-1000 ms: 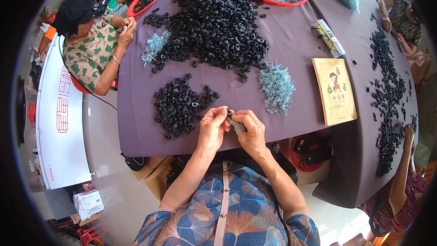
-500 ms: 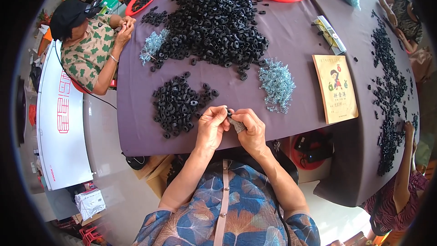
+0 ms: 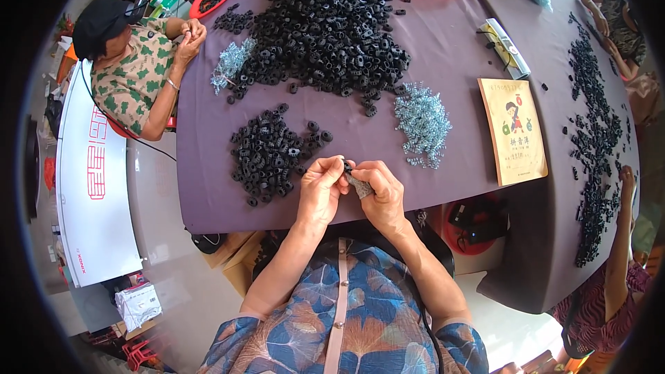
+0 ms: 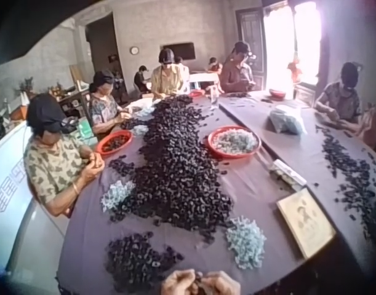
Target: Sorting and grouping small black industrial or clothing parts at a workshop table.
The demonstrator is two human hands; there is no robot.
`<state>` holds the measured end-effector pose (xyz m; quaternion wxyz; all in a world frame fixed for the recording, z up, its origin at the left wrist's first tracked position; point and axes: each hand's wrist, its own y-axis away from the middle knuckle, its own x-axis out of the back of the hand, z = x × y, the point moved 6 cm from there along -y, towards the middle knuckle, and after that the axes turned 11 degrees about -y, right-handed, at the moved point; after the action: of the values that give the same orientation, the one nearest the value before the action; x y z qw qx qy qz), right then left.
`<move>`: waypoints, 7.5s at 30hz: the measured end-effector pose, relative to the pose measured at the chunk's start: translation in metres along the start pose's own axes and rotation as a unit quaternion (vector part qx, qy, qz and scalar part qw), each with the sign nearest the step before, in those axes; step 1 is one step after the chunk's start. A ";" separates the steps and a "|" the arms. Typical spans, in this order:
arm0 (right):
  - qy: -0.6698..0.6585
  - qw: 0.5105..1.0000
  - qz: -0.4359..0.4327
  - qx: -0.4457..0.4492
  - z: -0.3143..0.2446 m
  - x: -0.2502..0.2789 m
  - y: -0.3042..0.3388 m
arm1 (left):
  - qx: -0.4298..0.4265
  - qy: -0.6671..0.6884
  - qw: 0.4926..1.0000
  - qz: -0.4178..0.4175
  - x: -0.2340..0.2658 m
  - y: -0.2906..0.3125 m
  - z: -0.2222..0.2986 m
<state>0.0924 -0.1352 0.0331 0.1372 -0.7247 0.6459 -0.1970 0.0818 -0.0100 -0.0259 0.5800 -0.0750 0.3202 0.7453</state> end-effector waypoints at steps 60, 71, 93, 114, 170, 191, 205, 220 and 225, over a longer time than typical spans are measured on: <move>0.127 0.984 -0.081 0.091 -0.008 -0.011 0.004 | -0.025 -0.029 0.999 0.005 0.004 0.001 -0.003; 0.055 0.997 -0.048 0.024 -0.003 -0.005 0.004 | -0.014 0.002 1.000 0.014 0.004 0.002 -0.003; 0.130 0.975 -0.134 0.118 -0.012 -0.016 0.001 | -0.046 -0.010 0.999 0.016 0.005 0.004 -0.004; -0.069 0.992 -0.014 -0.103 0.014 -0.006 0.005 | -0.030 0.011 0.999 -0.012 0.003 0.003 -0.002; -0.150 0.952 -0.019 -0.267 0.037 -0.006 0.006 | -0.115 -0.071 0.990 0.042 0.007 0.009 -0.002; -0.016 0.981 -0.097 -0.166 0.022 -0.002 -0.002 | -0.259 -0.320 0.910 0.048 -0.005 0.021 0.012; -0.094 0.946 -0.071 -0.302 0.032 -0.003 0.004 | -0.145 -0.110 0.983 0.014 0.007 0.016 0.001; -0.116 0.927 -0.114 -0.338 0.024 -0.010 -0.003 | -0.156 -0.094 0.983 0.016 0.008 0.014 0.000; -0.095 0.938 -0.117 -0.312 0.023 -0.009 -0.003 | -0.166 -0.109 0.980 0.015 0.005 0.016 0.002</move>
<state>0.1054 -0.1274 0.0131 -0.0589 -0.8170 0.5694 0.0694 0.0661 -0.0065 -0.0210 0.5797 -0.0837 0.1279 0.8004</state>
